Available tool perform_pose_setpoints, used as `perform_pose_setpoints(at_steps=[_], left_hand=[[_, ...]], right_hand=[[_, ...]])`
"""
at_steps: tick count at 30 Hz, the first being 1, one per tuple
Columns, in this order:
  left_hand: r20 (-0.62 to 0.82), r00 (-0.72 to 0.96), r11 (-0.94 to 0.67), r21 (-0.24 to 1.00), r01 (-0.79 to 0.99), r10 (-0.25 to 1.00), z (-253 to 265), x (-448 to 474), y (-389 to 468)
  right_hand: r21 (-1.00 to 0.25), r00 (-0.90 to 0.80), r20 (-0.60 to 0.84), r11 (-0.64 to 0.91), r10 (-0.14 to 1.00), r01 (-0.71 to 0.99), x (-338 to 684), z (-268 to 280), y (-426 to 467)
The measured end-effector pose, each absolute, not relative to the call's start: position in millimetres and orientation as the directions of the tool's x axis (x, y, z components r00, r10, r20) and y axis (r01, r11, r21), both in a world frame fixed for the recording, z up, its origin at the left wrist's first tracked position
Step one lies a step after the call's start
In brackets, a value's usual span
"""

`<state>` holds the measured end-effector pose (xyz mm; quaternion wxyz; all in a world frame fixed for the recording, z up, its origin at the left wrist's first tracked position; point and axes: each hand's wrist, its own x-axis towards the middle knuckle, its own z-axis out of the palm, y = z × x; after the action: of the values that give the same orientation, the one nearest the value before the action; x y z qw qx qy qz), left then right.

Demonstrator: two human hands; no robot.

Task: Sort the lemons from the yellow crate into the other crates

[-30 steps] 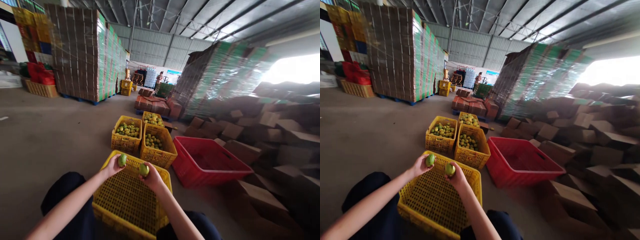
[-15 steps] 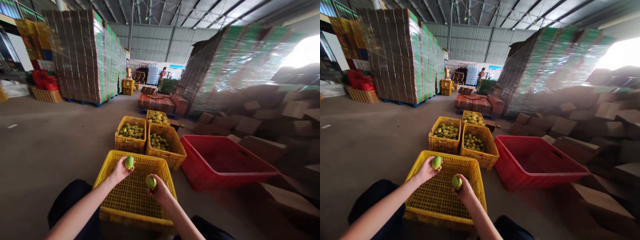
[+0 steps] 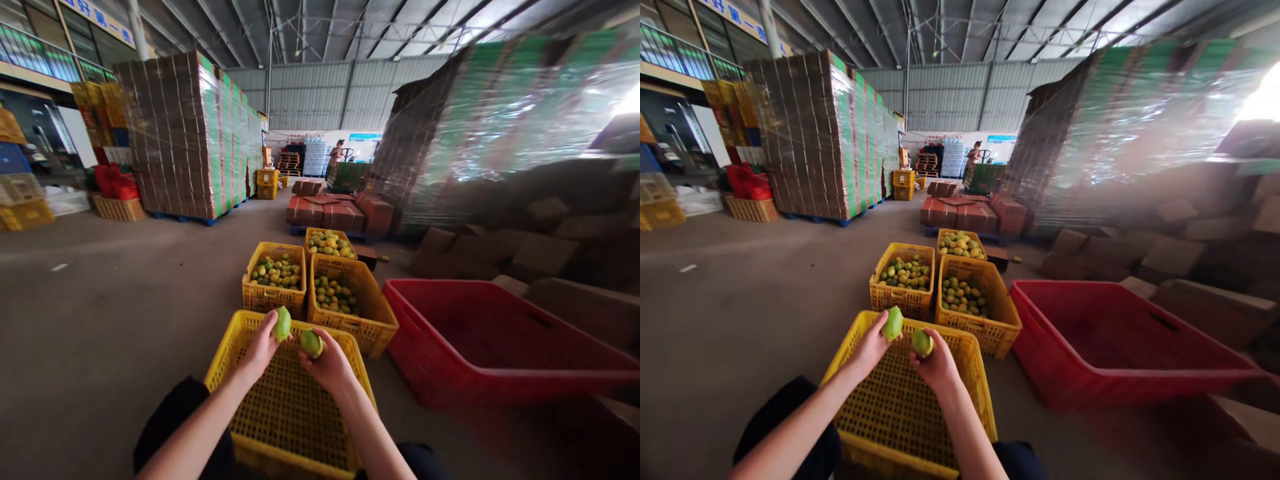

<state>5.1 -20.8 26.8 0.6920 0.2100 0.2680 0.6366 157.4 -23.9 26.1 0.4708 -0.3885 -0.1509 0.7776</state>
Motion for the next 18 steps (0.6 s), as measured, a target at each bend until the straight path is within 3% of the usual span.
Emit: perform_pose_setpoints(at_steps=[4,7,11,18], left_hand=[[-0.027,0.146,0.136,0.559,-0.818,0.989,30.8,19.6,-16.0],[-0.019,0.180,0.162,0.537,-0.828,0.984,35.6,28.0,-12.8],[-0.004,0.095,0.080,0.578,-0.812,0.995,32.7,36.3,-9.3],[-0.023,-0.010,0.009,0.695,-0.719,1.000,25.8,38.8,-9.2]], right_hand=[[-0.660,-0.033,-0.420,-0.330,0.907,-0.675,168.2,27.9,-15.5],[-0.733,0.151,-0.285,-0.114,0.946,-0.671,171.6,37.3,-13.2],[-0.836,0.175,-0.094,0.018,0.980,-0.548,171.0,49.6,-17.0],[-0.927,0.212,0.080,0.151,0.974,-0.344,169.8,53.9,-26.1]])
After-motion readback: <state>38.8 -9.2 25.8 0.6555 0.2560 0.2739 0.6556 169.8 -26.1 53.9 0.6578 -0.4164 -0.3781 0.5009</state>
